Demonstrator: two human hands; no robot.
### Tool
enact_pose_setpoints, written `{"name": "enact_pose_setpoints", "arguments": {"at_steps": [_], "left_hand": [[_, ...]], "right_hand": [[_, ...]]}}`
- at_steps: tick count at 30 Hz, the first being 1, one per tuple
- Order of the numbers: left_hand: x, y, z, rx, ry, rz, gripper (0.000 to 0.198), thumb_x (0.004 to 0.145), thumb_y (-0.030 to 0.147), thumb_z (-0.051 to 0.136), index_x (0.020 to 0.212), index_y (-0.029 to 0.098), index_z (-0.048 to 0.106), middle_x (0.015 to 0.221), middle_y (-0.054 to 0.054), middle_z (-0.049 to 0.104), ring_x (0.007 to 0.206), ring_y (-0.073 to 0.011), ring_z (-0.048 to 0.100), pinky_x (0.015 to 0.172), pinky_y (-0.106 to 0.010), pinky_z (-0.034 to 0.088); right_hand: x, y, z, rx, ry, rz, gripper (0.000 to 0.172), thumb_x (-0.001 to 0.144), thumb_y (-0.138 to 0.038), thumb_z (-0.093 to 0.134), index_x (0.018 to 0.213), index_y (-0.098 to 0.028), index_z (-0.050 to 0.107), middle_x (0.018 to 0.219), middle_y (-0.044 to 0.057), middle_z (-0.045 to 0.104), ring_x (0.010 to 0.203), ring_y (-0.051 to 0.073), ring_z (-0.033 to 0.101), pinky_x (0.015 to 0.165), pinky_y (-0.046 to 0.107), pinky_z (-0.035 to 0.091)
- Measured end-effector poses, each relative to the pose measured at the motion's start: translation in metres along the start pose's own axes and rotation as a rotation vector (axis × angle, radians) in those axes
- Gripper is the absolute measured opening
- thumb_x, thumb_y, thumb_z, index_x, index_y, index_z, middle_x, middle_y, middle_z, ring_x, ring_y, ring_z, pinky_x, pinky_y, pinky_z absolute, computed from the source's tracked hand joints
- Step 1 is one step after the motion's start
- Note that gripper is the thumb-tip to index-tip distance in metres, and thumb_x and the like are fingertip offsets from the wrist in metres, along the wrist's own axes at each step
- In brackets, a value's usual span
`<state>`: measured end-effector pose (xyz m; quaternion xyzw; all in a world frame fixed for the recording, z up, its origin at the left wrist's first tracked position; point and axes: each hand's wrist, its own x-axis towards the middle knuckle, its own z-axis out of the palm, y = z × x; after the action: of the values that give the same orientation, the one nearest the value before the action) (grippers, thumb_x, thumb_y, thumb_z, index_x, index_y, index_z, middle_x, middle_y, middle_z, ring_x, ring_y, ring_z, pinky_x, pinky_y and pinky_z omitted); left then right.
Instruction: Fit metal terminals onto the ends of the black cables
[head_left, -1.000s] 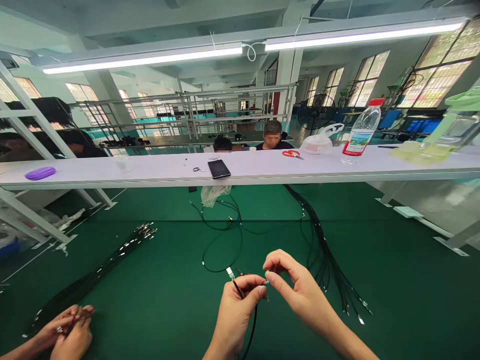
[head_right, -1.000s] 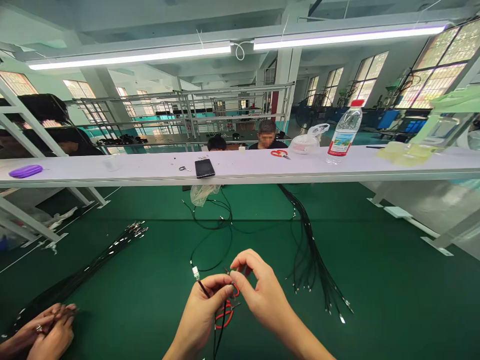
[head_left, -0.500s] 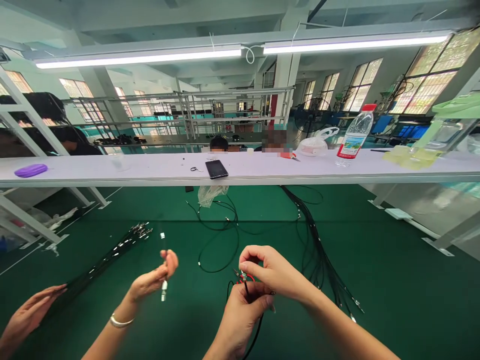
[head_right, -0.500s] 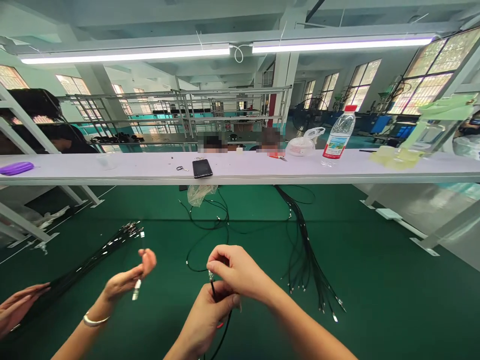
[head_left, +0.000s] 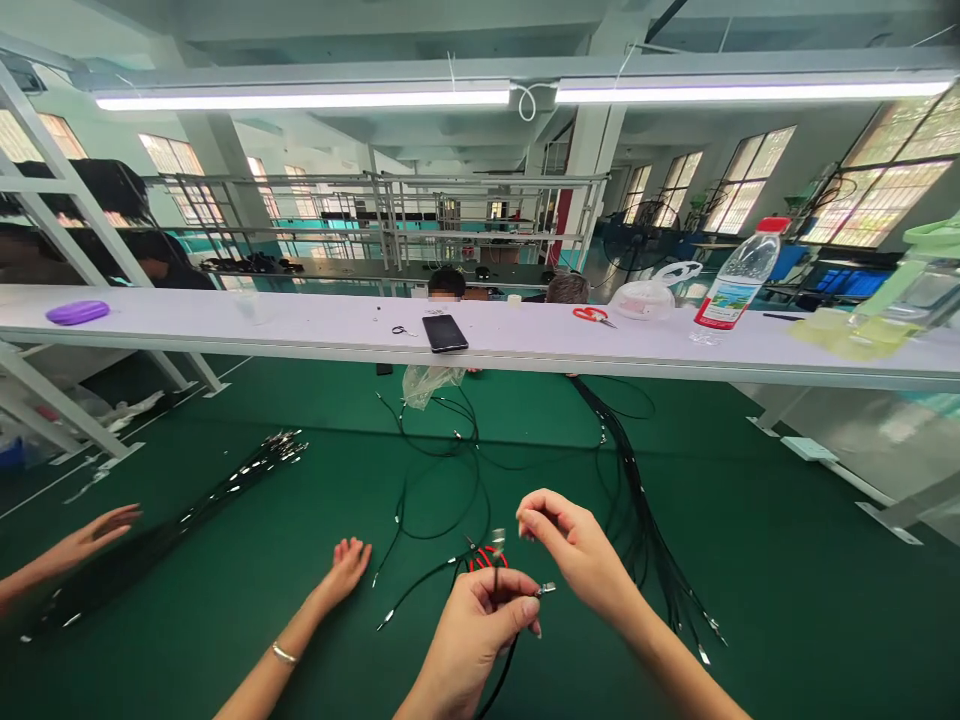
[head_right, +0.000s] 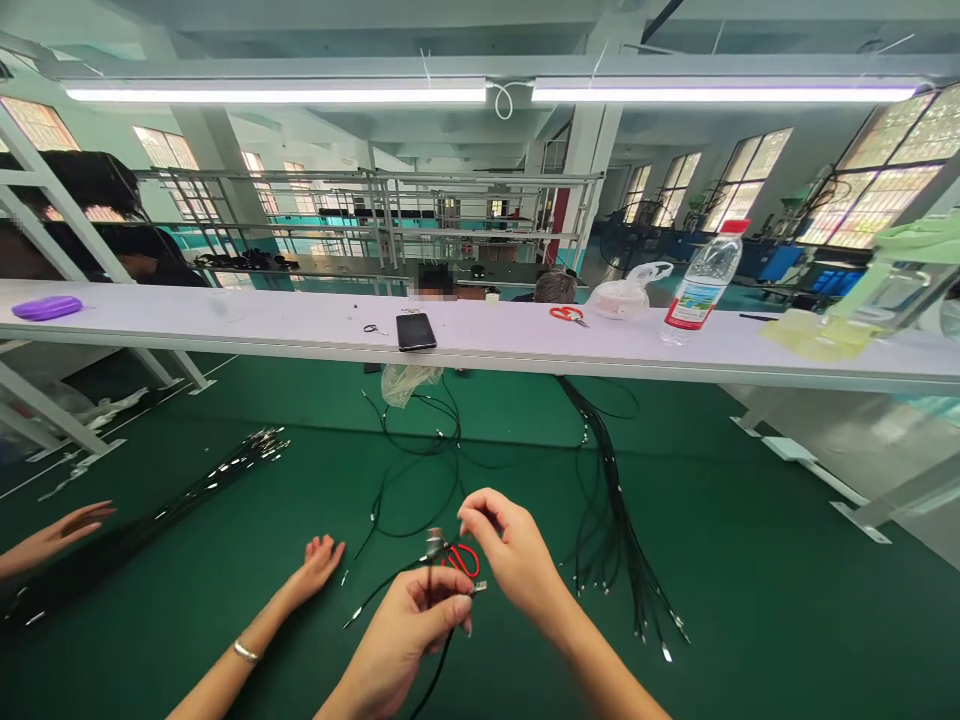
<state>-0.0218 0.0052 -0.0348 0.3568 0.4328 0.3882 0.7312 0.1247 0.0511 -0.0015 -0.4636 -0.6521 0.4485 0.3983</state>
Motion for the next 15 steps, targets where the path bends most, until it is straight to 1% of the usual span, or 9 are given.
{"name": "enact_pose_setpoints", "arguments": {"at_steps": [2, 3, 5, 7, 8, 9, 10, 12, 15], "left_hand": [[-0.006, 0.001, -0.008, -0.014, 0.04, 0.018, 0.03, 0.064, 0.031, 0.07, 0.082, 0.009, 0.06, 0.059, -0.001, 0.057, 0.045, -0.0013, 0.03, 0.045, -0.018, 0.015], [-0.009, 0.002, -0.013, -0.025, 0.069, 0.032, 0.03, 0.064, 0.031, 0.07, 0.082, 0.01, 0.06, 0.059, -0.001, 0.057, 0.046, -0.0013, 0.031, 0.045, -0.017, 0.016], [-0.014, 0.005, -0.023, -0.067, 0.131, 0.071, 0.031, 0.064, 0.032, 0.07, 0.084, 0.011, 0.06, 0.06, -0.001, 0.057, 0.045, -0.0009, 0.03, 0.044, -0.017, 0.016], [-0.017, 0.007, -0.032, -0.129, 0.176, 0.1, 0.031, 0.064, 0.032, 0.07, 0.085, 0.011, 0.06, 0.061, 0.0, 0.057, 0.043, 0.0001, 0.028, 0.043, -0.017, 0.016], [-0.017, 0.008, -0.035, -0.158, 0.195, 0.11, 0.032, 0.064, 0.033, 0.07, 0.085, 0.011, 0.06, 0.063, 0.0, 0.057, 0.042, 0.0006, 0.027, 0.043, -0.017, 0.016], [-0.016, 0.008, -0.037, -0.182, 0.214, 0.116, 0.032, 0.064, 0.032, 0.07, 0.086, 0.011, 0.06, 0.065, -0.001, 0.057, 0.041, 0.0011, 0.026, 0.042, -0.017, 0.015], [-0.015, 0.007, -0.038, -0.199, 0.232, 0.125, 0.032, 0.064, 0.032, 0.07, 0.087, 0.011, 0.059, 0.067, -0.001, 0.058, 0.041, 0.0015, 0.025, 0.042, -0.017, 0.015], [-0.012, 0.004, -0.04, -0.212, 0.258, 0.141, 0.035, 0.065, 0.032, 0.069, 0.089, 0.01, 0.059, 0.071, -0.003, 0.058, 0.041, 0.002, 0.023, 0.042, -0.017, 0.014], [-0.01, 0.002, -0.045, -0.224, 0.32, 0.21, 0.04, 0.069, 0.037, 0.065, 0.099, 0.012, 0.058, 0.078, -0.003, 0.057, 0.044, 0.0019, 0.026, 0.043, -0.016, 0.019]], "right_hand": [[-0.006, 0.01, -0.001, 0.08, -0.036, 0.028, 0.026, 0.086, -0.038, 0.044, 0.093, -0.014, 0.051, 0.077, 0.003, 0.052, 0.075, 0.014, 0.049, 0.072, 0.025, 0.039], [-0.01, 0.014, 0.001, 0.113, -0.095, 0.033, 0.028, 0.085, -0.038, 0.046, 0.099, -0.014, 0.05, 0.083, 0.005, 0.054, 0.08, 0.015, 0.05, 0.075, 0.026, 0.04], [-0.019, 0.02, 0.016, 0.153, -0.291, 0.028, 0.033, 0.081, -0.034, 0.053, 0.108, -0.015, 0.049, 0.094, 0.006, 0.055, 0.088, 0.016, 0.05, 0.078, 0.026, 0.039], [-0.026, 0.024, 0.039, 0.157, -0.458, 0.009, 0.028, 0.077, -0.027, 0.057, 0.103, -0.016, 0.052, 0.097, 0.005, 0.056, 0.089, 0.016, 0.05, 0.077, 0.024, 0.039], [-0.029, 0.026, 0.052, 0.148, -0.481, 0.004, 0.021, 0.078, -0.024, 0.056, 0.097, -0.015, 0.054, 0.093, 0.004, 0.057, 0.085, 0.015, 0.05, 0.075, 0.023, 0.039], [-0.031, 0.028, 0.064, 0.131, -0.472, 0.001, 0.013, 0.08, -0.023, 0.052, 0.09, -0.014, 0.054, 0.087, 0.003, 0.057, 0.079, 0.013, 0.05, 0.071, 0.022, 0.039], [-0.032, 0.03, 0.074, 0.112, -0.448, 0.001, 0.01, 0.082, -0.022, 0.048, 0.083, -0.014, 0.053, 0.081, 0.003, 0.056, 0.073, 0.012, 0.049, 0.068, 0.021, 0.039], [-0.031, 0.035, 0.089, 0.061, -0.405, 0.001, 0.017, 0.085, -0.023, 0.042, 0.075, -0.014, 0.052, 0.072, 0.002, 0.054, 0.066, 0.011, 0.048, 0.062, 0.02, 0.037], [-0.026, 0.043, 0.092, -0.019, -0.386, 0.029, 0.022, 0.085, -0.029, 0.043, 0.072, -0.013, 0.052, 0.067, 0.002, 0.053, 0.063, 0.012, 0.048, 0.06, 0.02, 0.037]]}}
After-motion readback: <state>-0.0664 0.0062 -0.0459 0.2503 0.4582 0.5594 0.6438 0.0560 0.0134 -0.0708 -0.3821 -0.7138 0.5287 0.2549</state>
